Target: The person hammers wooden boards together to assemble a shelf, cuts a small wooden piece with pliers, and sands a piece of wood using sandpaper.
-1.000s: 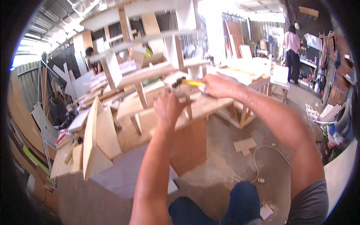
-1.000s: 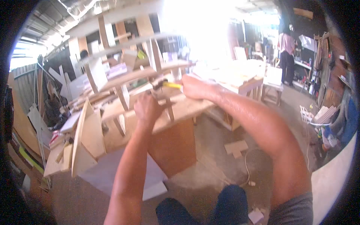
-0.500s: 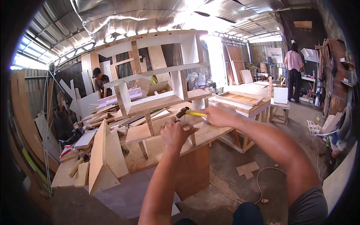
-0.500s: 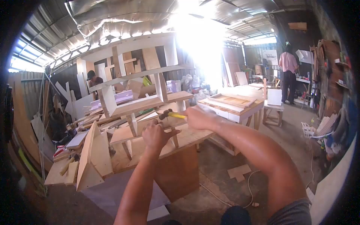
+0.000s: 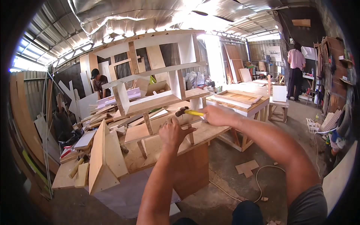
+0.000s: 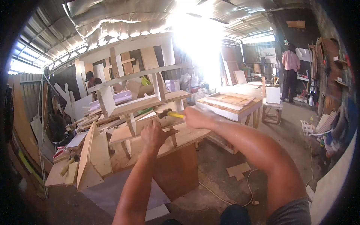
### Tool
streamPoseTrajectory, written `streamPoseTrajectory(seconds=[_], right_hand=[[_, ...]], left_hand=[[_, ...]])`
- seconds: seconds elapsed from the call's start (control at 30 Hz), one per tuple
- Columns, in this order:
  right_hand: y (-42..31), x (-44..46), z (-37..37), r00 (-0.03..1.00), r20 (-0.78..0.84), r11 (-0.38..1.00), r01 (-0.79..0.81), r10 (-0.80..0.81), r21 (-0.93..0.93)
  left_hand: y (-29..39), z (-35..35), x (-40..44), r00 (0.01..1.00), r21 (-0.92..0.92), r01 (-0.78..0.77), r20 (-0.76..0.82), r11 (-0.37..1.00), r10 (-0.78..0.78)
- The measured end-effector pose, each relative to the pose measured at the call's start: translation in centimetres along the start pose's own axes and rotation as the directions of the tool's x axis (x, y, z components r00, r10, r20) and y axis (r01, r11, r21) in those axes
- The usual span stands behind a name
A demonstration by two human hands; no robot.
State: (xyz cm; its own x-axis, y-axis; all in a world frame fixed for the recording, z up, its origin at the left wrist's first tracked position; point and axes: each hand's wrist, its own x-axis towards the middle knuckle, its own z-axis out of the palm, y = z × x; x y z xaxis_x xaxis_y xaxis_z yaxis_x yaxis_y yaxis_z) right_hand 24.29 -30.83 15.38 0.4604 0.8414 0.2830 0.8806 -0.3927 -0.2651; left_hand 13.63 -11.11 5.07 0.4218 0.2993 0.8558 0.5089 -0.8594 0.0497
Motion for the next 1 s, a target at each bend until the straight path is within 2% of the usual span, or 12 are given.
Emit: streamPoseTrajectory(seconds=[0.03,0.13,0.23,0.33,0.37,0.5,0.6,0.7,0.8,0.83,0.97,1.0], right_hand=[[0.1,0.1,-0.2,1.0,0.021,1.0,-0.002,0.002,0.023],[0.3,0.2,0.8,0.984,-0.163,0.996,0.081,-0.076,0.025],[0.4,0.7,1.4,0.991,-0.063,0.983,0.104,-0.114,-0.15],[-1.4,-0.3,-1.2,1.0,-0.002,0.999,-0.011,0.011,0.033],[-0.3,0.3,-0.1,0.993,-0.109,0.998,0.057,-0.054,0.02],[0.1,0.5,0.6,0.999,0.009,0.991,0.052,-0.051,-0.127],[-1.1,-0.2,-0.5,0.997,-0.066,0.997,0.049,-0.045,0.055],[0.9,0.8,3.7,0.945,-0.23,0.965,0.193,-0.231,-0.177],[-0.5,0.8,0.2,0.999,0.033,0.996,0.022,-0.019,-0.084],[-1.0,0.3,-0.1,1.0,-0.029,1.0,-0.003,0.004,0.004],[2.1,1.8,4.2,0.978,-0.125,0.97,0.138,-0.165,-0.2],[1.3,1.4,3.0,0.993,-0.062,0.985,0.094,-0.104,-0.143]], left_hand=[[0.0,0.0,0.0,1.0,0.004,0.004,0.005,1.0,-0.004],[0.1,-0.1,-0.1,1.0,0.003,0.01,-0.001,1.0,-0.01],[0.3,-0.3,-0.1,1.0,0.006,0.001,-0.009,1.0,-0.001],[0.6,-1.2,0.1,0.998,0.052,0.023,0.05,0.998,-0.026],[0.6,-1.2,0.0,0.998,0.048,0.028,0.057,0.998,-0.031],[0.6,-1.1,0.2,0.995,0.03,0.053,0.085,0.998,-0.056],[0.5,-0.8,0.1,0.999,0.011,0.029,0.042,1.0,-0.029],[0.6,-1.0,0.0,0.998,0.029,0.042,0.041,0.999,-0.043],[0.7,-1.3,-0.2,1.0,0.034,0.018,0.001,0.999,-0.018],[0.5,-1.2,-0.2,1.0,0.043,0.016,-0.004,0.999,-0.016],[0.3,-0.3,-0.1,1.0,0.041,0.013,-0.018,0.999,-0.013],[0.2,-0.3,-0.2,1.0,0.037,0.013,-0.023,0.999,-0.012]])
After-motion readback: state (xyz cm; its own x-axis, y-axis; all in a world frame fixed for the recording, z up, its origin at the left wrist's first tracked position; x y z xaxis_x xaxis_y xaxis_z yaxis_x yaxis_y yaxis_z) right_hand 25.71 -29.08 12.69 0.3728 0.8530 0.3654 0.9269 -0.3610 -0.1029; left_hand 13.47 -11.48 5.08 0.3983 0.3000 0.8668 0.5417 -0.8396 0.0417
